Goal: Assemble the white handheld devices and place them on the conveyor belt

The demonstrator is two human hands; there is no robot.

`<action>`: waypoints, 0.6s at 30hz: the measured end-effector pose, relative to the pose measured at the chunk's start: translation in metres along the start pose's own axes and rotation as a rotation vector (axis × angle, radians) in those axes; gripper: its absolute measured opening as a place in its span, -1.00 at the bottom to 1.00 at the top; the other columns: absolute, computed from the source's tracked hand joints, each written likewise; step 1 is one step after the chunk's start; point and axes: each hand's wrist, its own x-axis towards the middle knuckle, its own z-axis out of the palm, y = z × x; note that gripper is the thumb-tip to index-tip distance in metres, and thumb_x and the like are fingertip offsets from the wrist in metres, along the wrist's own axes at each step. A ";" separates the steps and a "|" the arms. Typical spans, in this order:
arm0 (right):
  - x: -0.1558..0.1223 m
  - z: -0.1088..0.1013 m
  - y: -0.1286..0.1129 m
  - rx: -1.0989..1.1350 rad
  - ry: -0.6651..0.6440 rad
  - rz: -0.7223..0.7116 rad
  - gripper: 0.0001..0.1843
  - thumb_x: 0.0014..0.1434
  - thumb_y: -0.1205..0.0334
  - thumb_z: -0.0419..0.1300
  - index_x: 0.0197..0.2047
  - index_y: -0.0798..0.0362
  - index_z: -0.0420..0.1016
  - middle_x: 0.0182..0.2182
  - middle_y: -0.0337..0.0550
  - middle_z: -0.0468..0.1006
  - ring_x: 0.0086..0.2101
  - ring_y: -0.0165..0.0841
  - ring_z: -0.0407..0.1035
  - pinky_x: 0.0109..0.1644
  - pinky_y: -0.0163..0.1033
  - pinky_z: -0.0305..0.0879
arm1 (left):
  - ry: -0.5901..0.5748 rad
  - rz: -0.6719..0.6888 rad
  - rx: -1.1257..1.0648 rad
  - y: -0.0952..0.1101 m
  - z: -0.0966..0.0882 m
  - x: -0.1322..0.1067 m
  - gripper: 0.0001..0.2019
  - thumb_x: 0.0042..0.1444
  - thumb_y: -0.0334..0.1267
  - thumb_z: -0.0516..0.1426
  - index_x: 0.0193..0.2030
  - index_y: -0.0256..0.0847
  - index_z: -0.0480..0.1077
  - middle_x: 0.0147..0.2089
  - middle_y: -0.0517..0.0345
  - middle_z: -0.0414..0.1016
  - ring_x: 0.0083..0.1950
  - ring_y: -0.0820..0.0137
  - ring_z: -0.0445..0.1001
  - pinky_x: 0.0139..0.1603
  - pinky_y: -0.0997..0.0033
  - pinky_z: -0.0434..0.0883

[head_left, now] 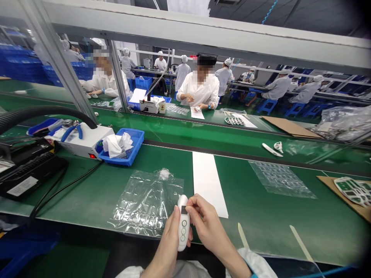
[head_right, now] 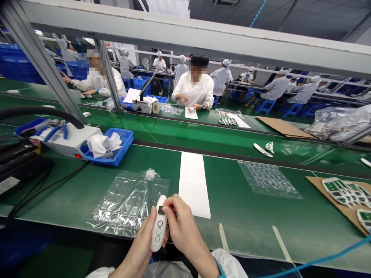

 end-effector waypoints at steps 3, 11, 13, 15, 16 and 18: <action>-0.001 0.000 -0.002 -0.059 0.018 -0.033 -0.78 0.35 0.20 -0.03 -0.36 0.00 0.23 -0.44 -0.29 0.31 -0.47 -0.43 0.26 -0.39 -0.33 0.20 | 0.017 0.014 0.005 0.001 0.001 -0.002 -0.41 0.09 0.34 -0.06 -0.51 -0.21 0.26 -0.61 0.26 0.30 -0.55 0.50 0.24 -0.47 0.47 0.20; -0.006 0.007 0.002 0.019 0.027 0.027 -0.82 0.32 0.15 0.03 -0.32 0.00 0.28 -0.42 -0.24 0.36 -0.44 -0.40 0.31 -0.41 -0.32 0.22 | 0.000 0.140 0.148 -0.006 -0.004 0.005 -0.54 0.12 0.22 0.06 -0.22 -0.20 0.31 -0.61 0.36 0.23 -0.60 0.53 0.20 -0.58 0.54 0.16; -0.005 0.011 0.006 0.183 0.009 0.084 -0.82 0.30 0.12 0.07 -0.31 0.00 0.25 -0.53 -0.33 0.31 -0.54 -0.44 0.24 -0.48 -0.34 0.18 | -0.025 0.180 0.226 -0.009 -0.008 0.010 -0.55 0.13 0.22 0.04 -0.30 -0.20 0.30 -0.66 0.38 0.19 -0.67 0.55 0.15 -0.65 0.56 0.11; -0.004 0.013 0.009 0.321 0.006 0.113 -0.80 0.31 0.08 0.07 -0.29 -0.02 0.21 -0.61 -0.41 0.23 -0.62 -0.47 0.16 -0.53 -0.36 0.12 | -0.052 0.176 0.271 -0.012 -0.013 0.013 -0.51 0.14 0.25 -0.02 -0.39 -0.19 0.27 -0.71 0.37 0.17 -0.71 0.55 0.14 -0.70 0.56 0.09; -0.003 0.013 0.010 0.346 0.020 0.101 -0.81 0.31 0.07 0.07 -0.27 -0.01 0.22 -0.58 -0.39 0.26 -0.61 -0.48 0.16 -0.52 -0.36 0.12 | -0.067 0.165 0.285 -0.014 -0.015 0.014 -0.49 0.14 0.28 -0.06 -0.41 -0.18 0.27 -0.72 0.36 0.17 -0.73 0.54 0.14 -0.71 0.56 0.08; -0.002 0.010 0.007 0.299 0.061 0.020 -0.83 0.32 0.08 0.06 -0.17 -0.01 0.30 -0.34 -0.21 0.40 -0.52 -0.47 0.23 -0.44 -0.33 0.19 | -0.071 0.147 0.314 -0.018 -0.021 0.011 -0.45 0.13 0.31 -0.11 -0.42 -0.18 0.28 -0.72 0.33 0.21 -0.74 0.52 0.15 -0.72 0.54 0.10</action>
